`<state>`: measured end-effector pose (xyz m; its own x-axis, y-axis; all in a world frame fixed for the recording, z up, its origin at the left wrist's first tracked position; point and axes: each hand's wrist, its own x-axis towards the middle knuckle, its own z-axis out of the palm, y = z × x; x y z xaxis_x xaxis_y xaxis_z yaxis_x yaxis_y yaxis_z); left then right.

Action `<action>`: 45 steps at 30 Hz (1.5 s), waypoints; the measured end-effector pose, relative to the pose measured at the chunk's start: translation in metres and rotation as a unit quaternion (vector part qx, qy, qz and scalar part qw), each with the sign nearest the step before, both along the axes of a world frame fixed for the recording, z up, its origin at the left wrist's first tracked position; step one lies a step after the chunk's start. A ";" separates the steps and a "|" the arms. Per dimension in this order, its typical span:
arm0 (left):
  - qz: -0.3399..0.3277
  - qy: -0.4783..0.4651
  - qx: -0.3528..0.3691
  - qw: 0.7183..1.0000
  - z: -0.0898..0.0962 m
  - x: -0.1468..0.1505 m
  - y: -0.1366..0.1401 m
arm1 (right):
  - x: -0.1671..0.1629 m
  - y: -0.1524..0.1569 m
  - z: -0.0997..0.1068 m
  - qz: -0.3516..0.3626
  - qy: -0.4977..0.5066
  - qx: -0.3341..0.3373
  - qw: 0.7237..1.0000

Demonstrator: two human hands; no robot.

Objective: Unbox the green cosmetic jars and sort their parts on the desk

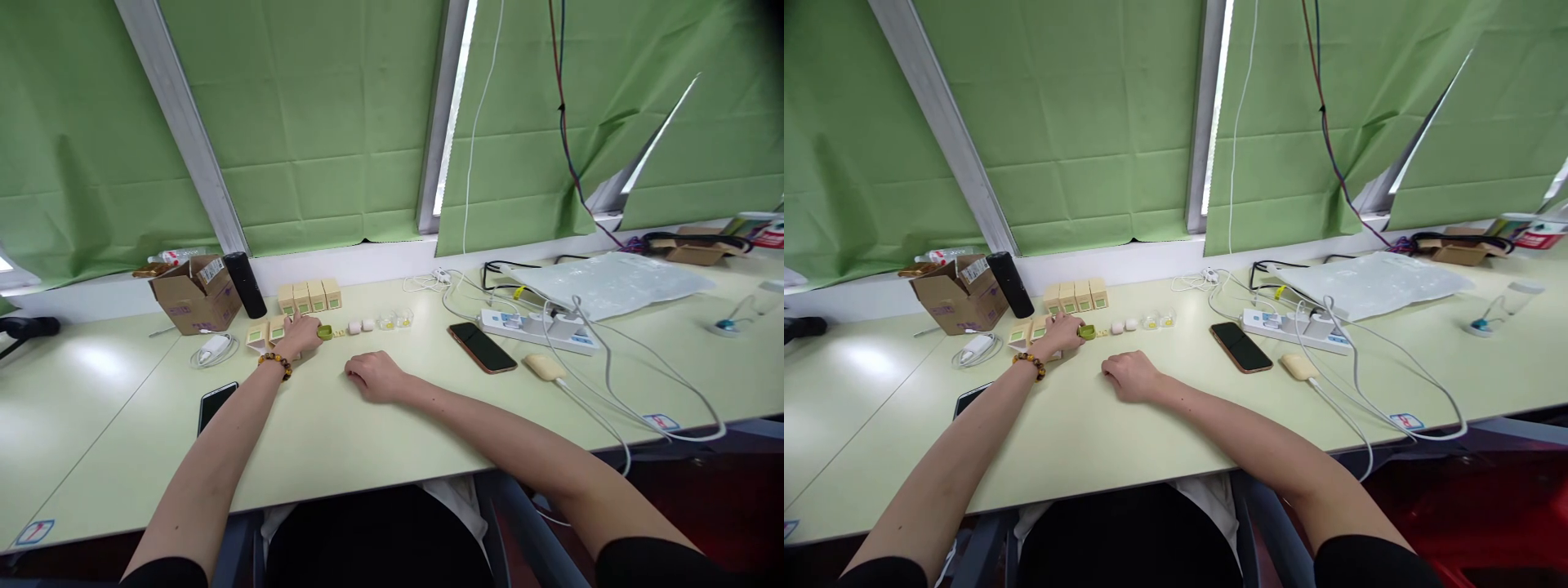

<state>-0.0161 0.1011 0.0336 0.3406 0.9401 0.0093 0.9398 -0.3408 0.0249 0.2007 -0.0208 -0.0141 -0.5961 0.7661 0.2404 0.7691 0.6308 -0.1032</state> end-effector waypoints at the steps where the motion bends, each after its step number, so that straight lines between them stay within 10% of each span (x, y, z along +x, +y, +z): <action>1: 0.000 0.001 0.001 1.000 0.001 0.001 -0.001 | -0.001 -0.003 -0.002 0.012 0.009 -0.005 1.000; 15: 0.056 -0.088 0.160 0.982 0.066 -0.051 -0.050 | 0.001 -0.001 -0.002 0.023 0.066 -0.032 0.997; 27: -0.202 -0.074 0.035 0.976 -0.036 -0.014 -0.132 | 0.000 -0.003 0.001 0.015 0.062 -0.039 0.997; 35: -0.197 -0.045 0.034 0.979 -0.034 -0.017 -0.133 | 0.005 0.006 -0.002 0.018 0.071 -0.001 0.997; 45: -0.203 -0.037 0.049 0.977 -0.040 -0.017 -0.132 | 0.026 0.105 0.050 -0.200 0.063 0.057 0.976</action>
<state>-0.0326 -0.0305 -0.0066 0.6809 0.7204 0.1317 0.7229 -0.6900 0.0367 0.2267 0.0845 0.0360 -0.2147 0.8958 0.3893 0.9419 0.2953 -0.1602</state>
